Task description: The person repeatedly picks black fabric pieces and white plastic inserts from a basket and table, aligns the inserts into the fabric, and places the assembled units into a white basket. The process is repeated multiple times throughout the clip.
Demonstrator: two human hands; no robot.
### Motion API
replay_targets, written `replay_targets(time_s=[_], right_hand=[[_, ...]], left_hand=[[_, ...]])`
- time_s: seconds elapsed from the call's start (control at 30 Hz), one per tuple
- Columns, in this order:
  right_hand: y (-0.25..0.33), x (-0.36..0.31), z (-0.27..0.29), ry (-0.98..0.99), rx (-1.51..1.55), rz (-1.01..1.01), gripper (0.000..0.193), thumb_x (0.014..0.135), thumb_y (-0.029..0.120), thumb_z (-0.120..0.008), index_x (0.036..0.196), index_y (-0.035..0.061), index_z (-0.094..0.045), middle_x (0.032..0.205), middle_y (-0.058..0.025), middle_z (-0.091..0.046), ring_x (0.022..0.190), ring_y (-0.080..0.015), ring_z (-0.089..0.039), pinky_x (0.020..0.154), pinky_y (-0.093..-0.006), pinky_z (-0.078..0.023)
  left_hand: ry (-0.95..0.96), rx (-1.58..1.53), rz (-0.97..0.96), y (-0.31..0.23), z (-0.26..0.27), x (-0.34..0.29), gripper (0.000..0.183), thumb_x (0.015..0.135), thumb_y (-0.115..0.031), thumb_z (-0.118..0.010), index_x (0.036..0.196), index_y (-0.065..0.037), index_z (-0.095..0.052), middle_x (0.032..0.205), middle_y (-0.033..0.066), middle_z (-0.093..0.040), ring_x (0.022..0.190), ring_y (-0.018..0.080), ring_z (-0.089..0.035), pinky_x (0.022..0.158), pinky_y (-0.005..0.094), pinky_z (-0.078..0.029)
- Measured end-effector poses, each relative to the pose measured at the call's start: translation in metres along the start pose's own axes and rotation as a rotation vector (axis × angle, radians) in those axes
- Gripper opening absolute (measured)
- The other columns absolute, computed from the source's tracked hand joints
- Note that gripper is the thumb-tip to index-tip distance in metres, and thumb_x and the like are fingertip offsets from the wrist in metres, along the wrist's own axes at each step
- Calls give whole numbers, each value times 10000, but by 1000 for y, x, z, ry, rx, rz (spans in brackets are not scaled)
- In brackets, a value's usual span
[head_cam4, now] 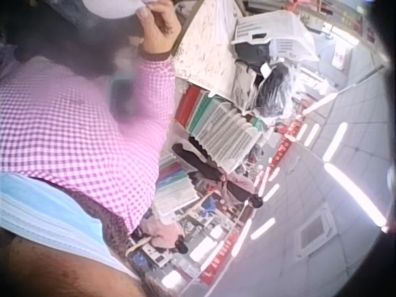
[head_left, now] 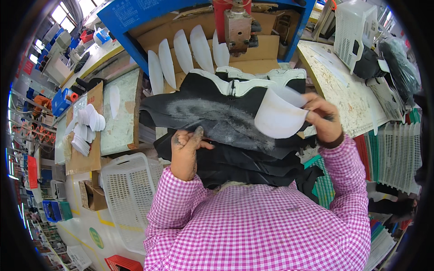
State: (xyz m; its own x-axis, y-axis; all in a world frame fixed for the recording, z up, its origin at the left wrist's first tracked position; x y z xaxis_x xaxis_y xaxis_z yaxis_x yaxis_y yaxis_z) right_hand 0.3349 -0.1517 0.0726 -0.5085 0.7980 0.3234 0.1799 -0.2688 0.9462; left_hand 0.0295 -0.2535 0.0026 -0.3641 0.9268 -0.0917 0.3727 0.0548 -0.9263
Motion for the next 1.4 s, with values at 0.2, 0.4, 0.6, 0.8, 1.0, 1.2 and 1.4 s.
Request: replay_targets(time_s=[0.2,0.4,0.6,0.8,1.0,1.2,1.4], right_hand=[[70,22,-47,483,-1268,596,162,667,77,-690,806,52,-612,1157,-163,-566,1088,-310,-562,965,-494,-359],[67,34,-110,649,-1455,825,107,686,80,-650,766,24,-606,1150,-120,-549,1077,-253,-552,949,-504,-359],[58,35,-127,733,-1441,818,123,695,90,-643,769,-7,-627,1115,-128,-544,1073,-251,-538,933,-513,-360],[53,34,-133,747,-1478,800,126,699,96,-642,775,-4,-633,1125,-126,-539,1090,-250,-525,945,-514,-349],[50,33,-137,775,-1459,793,128,710,104,-645,784,-1,-640,1124,-127,-542,1086,-252,-526,957,-508,-341],[45,28,-138,866,-1441,798,136,654,126,-640,705,1,-630,1145,-182,-569,1095,-292,-537,962,-492,-349],[38,30,-134,901,-1421,803,131,625,139,-613,623,9,-600,1206,-263,-542,1161,-345,-516,996,-449,-366]], left_hand=[[104,-54,87,17,-7,7,101,879,-26,-560,850,61,-518,787,175,-619,672,240,-665,600,354,-596],[74,-54,49,17,-7,4,116,873,-9,-561,829,66,-485,771,161,-614,662,218,-658,612,316,-591],[137,-55,42,15,-10,5,129,880,-13,-552,897,96,-486,819,160,-624,688,205,-659,623,283,-581],[116,-56,42,17,-9,3,145,884,-19,-548,925,110,-496,835,166,-626,691,204,-658,617,277,-577],[154,-62,39,13,-11,3,160,883,-20,-551,961,115,-517,845,165,-628,716,203,-654,642,284,-577],[240,-139,131,13,-8,-1,218,837,3,-553,1024,114,-529,911,159,-627,779,202,-641,716,315,-563],[403,-190,291,13,-4,8,429,677,43,-558,1106,31,-534,1007,148,-616,868,236,-633,838,375,-517]])
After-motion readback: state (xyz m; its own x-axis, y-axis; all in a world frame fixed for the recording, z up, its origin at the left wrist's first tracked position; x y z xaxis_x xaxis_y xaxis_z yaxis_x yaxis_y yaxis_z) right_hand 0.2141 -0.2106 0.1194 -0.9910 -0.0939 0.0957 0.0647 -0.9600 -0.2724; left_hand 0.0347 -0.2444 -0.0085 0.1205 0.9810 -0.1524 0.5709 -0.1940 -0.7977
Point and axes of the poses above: each hand's wrist, its own x-axis towards the middle knuckle, its own z-axis out of the back of the hand, y = z × x, the point moved 3 cm from there along x, towards the middle knuckle
